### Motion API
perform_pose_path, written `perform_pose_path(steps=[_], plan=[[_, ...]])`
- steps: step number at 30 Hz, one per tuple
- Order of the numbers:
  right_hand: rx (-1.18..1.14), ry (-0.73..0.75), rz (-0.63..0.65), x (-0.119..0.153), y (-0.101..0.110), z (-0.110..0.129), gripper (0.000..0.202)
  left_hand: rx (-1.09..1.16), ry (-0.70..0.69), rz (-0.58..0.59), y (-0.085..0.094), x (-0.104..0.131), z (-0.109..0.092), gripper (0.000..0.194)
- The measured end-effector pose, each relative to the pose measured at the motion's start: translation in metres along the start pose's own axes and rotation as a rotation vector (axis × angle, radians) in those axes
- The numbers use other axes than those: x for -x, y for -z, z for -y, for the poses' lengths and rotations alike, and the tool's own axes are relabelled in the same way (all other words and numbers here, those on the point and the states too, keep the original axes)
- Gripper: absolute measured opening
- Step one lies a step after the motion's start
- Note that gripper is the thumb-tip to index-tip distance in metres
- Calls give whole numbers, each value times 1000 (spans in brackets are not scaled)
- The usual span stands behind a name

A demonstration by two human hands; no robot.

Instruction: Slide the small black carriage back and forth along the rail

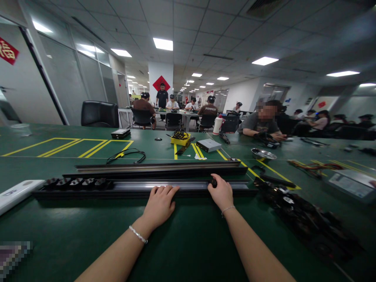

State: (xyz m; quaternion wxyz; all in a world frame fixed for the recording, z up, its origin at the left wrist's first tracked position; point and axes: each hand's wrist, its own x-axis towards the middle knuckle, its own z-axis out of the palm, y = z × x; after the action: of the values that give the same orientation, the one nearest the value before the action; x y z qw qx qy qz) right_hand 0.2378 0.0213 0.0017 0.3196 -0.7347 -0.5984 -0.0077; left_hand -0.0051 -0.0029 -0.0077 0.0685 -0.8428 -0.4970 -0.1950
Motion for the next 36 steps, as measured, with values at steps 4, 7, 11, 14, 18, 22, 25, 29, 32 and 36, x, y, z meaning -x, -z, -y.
perform_pose_path(steps=[4, 7, 11, 14, 18, 22, 25, 29, 32, 36], plan=[[-2, 1, 5, -1, -1, -1, 38, 7, -4, -3, 1, 0, 0, 50], [1, -2, 10, -1, -1, -1, 37, 9, -1, 0, 1, 0, 0, 50], [4, -2, 33, -1, 2, 1, 35, 5, 2, 17, 1, 0, 0, 51], [7, -3, 48, -1, 4, 1, 33, 0, 5, 19, 1, 0, -1, 51], [9, -6, 50, -2, 5, -1, 33, -12, 4, 20, 1, 0, 0, 51], [18, -5, 51, -3, 5, -2, 33, -8, 2, 20, 1, 0, -1, 51], [22, -9, 53, -4, 4, -2, 32, -3, 5, 29, 1, 0, -1, 52], [26, -15, 54, -4, 5, -2, 32, 0, 12, 35, 2, -1, -1, 52], [25, -20, 55, -4, 7, -3, 32, 3, 12, 43, 3, -1, -2, 51], [27, -22, 61, -3, 7, -3, 32, 5, 11, 42, 3, -1, -2, 51]])
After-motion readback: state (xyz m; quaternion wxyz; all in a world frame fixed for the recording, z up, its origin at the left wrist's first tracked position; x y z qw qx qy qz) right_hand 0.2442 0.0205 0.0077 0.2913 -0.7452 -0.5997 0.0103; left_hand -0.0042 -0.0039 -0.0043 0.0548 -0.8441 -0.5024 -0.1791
